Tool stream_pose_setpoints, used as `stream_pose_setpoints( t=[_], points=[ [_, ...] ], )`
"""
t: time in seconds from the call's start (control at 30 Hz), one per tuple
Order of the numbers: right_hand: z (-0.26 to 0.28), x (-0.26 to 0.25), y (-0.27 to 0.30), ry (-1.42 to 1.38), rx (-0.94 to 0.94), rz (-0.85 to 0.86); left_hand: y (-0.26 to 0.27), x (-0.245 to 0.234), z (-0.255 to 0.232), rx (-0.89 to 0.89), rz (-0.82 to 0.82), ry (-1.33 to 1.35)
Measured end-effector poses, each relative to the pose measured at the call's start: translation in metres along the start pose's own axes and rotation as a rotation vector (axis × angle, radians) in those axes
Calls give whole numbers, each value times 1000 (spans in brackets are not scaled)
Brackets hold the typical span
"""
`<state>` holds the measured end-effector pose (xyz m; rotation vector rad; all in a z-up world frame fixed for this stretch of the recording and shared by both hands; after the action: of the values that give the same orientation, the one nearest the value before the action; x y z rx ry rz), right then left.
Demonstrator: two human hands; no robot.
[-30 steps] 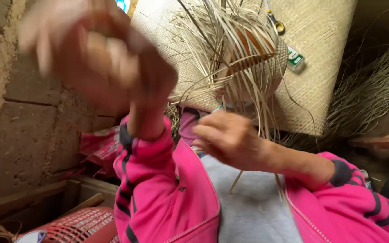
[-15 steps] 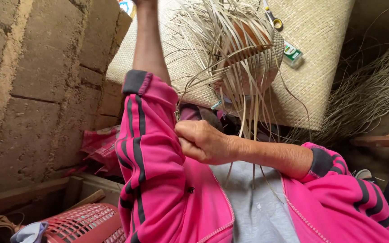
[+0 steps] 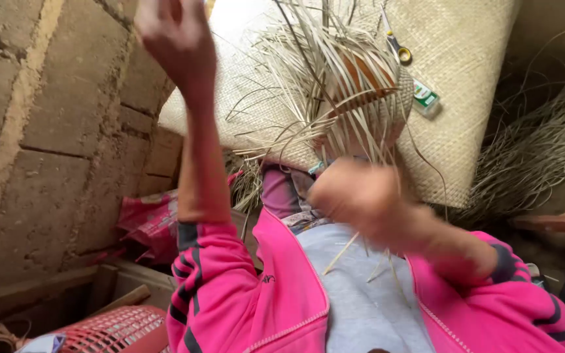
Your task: Weaving dried plant fibers around a mold to create a basket
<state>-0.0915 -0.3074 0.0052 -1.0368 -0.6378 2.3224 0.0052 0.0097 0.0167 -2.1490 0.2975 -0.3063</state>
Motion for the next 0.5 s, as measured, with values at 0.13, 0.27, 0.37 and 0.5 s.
stream_pose_setpoints(
  t=[0.13, 0.27, 0.37, 0.5],
  points=[
    [-73, -55, -4, 460, 140, -416, 98, -45, -94, 438, 164, 57],
    [-96, -55, -8, 591, 176, -374, 159, -47, -119, 606, 356, 43],
    [-96, -56, -14, 680, 142, -350, 186, -50, -107, 504, 538, -143],
    [-108, -64, -16, 489, 408, -213, 192, -46, -103, 454, 570, -204]
  ],
)
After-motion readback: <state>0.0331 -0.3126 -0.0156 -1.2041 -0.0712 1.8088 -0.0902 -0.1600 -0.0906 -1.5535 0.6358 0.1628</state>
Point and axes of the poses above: each hand's wrist, its own y-axis away from the middle knuckle, its own x-axis out of the palm, z = x × y, the point moved 2 cm from there along -y, towards the middle knuckle, and after that the axes turned 10 degrees about -z, right-handed, at the moved point
